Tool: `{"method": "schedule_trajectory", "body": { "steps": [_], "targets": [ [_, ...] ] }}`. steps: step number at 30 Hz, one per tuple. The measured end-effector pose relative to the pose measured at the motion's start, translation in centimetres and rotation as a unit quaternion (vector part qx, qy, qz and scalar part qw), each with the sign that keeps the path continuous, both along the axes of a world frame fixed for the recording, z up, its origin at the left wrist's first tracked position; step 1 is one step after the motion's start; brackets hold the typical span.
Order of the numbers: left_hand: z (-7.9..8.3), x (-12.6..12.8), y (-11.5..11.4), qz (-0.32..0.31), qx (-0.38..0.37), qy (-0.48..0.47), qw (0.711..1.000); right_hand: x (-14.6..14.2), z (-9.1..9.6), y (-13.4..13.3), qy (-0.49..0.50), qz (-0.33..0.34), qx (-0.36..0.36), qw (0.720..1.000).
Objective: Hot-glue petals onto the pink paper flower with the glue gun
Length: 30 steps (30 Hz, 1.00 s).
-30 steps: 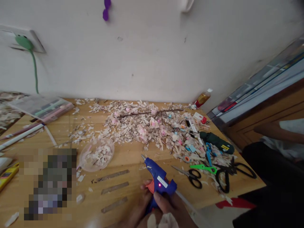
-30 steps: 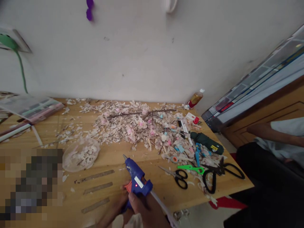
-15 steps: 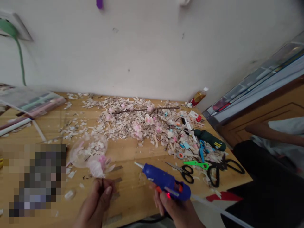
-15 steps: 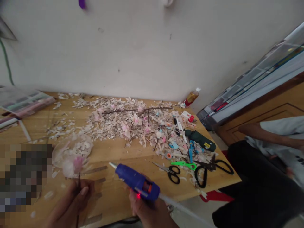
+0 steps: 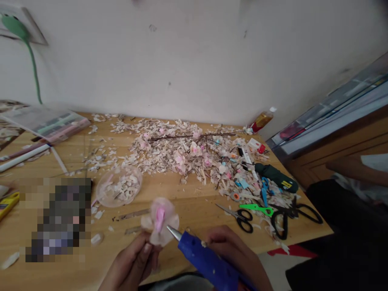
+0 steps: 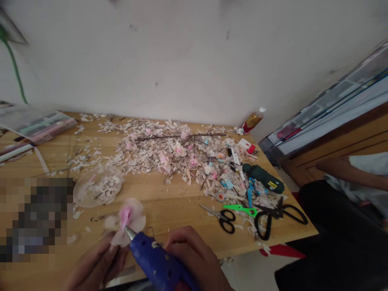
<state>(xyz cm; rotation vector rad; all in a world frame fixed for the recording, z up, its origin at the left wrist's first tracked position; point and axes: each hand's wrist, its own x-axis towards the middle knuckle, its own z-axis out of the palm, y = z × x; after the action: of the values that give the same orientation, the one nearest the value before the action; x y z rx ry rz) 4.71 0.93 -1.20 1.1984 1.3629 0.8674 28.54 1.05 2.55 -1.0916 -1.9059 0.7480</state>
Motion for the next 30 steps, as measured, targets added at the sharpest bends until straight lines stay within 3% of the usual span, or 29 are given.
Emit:
{"method": "schedule_trajectory", "body": {
  "steps": [3, 7, 14, 17, 20, 25, 30],
  "targets": [
    [-0.1, 0.0, -0.4, 0.014, 0.012, 0.015, 1.0, 0.7, -0.5, -0.5, -0.022, 0.007, -0.008, 1.0],
    [0.1, -0.2, -0.3, -0.02, 0.063, 0.088, 0.994, 1.3, -0.8, -0.9, -0.048, 0.009, -0.005, 0.999],
    [0.2, -1.4, 0.5, -0.094, 0.234, 0.224, 0.941, 3.2, 1.4, 0.3, -0.036, -0.014, 0.036, 0.999],
    [0.4, -1.6, 0.7, -0.109, 0.276, 0.237, 0.925, 3.7, 1.7, 1.5, -0.023, 0.064, -0.03, 0.997],
    [0.6, -1.6, 0.7, -0.117, 0.301, 0.245, 0.914, 3.6, 1.1, 2.2, -0.011, 0.126, -0.069, 0.99],
    [0.4, -1.9, 0.4, -0.151, 0.309, 0.254, 0.904, 3.3, 0.1, 1.4, -0.037, 0.131, -0.062, 0.989],
    [0.1, -2.2, 0.1, -0.169, 0.304, 0.283, 0.894, 3.1, 0.5, 0.3, -0.08, 0.105, -0.028, 0.991]
  ]
}}
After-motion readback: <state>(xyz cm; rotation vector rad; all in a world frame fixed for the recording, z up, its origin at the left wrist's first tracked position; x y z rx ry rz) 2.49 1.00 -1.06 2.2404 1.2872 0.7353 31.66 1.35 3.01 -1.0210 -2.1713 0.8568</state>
